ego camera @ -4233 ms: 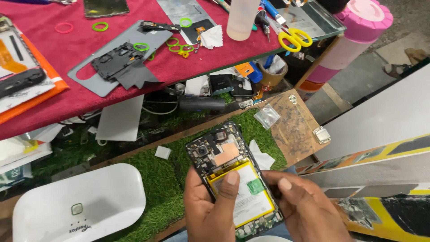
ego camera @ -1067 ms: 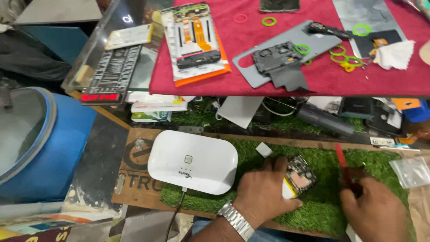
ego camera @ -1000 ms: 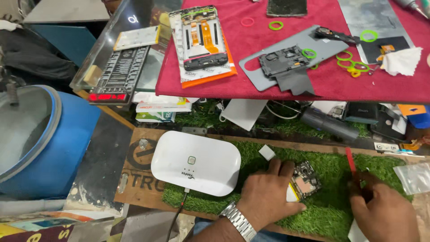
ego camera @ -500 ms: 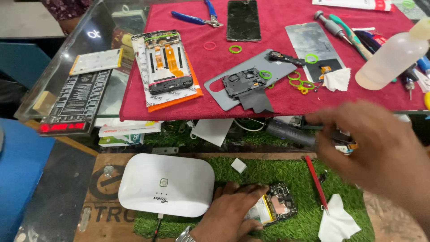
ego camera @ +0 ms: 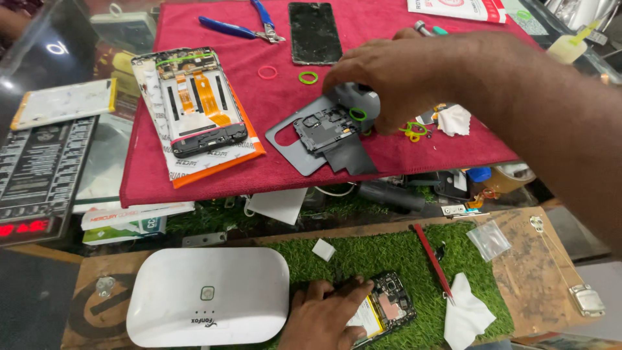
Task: The person uses a red plastic pry tool to lift and separate the internal components of a disassembled smartphone. They then place a battery into the phone's chassis and set the device down on the workbench.
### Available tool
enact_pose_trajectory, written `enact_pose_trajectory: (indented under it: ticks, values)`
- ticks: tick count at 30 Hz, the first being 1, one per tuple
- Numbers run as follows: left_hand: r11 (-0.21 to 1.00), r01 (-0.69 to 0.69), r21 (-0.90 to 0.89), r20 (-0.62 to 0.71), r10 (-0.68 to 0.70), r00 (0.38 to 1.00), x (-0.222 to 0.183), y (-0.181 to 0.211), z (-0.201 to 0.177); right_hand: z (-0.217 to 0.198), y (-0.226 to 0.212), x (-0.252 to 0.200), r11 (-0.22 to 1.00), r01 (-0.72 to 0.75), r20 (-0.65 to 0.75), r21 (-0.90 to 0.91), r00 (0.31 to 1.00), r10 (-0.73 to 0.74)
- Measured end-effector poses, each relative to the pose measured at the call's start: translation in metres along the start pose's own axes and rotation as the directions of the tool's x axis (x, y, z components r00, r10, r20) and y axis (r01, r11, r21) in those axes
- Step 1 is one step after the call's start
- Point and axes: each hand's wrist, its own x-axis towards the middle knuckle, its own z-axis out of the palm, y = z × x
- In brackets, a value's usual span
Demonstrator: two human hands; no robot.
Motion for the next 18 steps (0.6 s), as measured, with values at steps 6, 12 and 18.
enact_pose_trajectory:
  ticks: [6,12,18]
  values:
    - [0.998,-0.061,0.008,-0.053,0.062,0.997,-0.002,0.006,-0.003,-0.003,0.021,-0.012,0.991,-0.027,-0.096,0.131,0.995,0.04]
    - [0.997,-0.043,-0.059,-0.04,0.04,0.998,-0.014,0.026,-0.013,0.001,0.023,-0.041,0.917,-0.37,0.077,0.15,0.929,0.363]
    - [0.997,-0.066,-0.028,-0.09,0.063,0.994,-0.016,0.037,-0.015,0.02,0.003,-0.102,0.979,-0.04,-0.024,0.2,0.999,0.046]
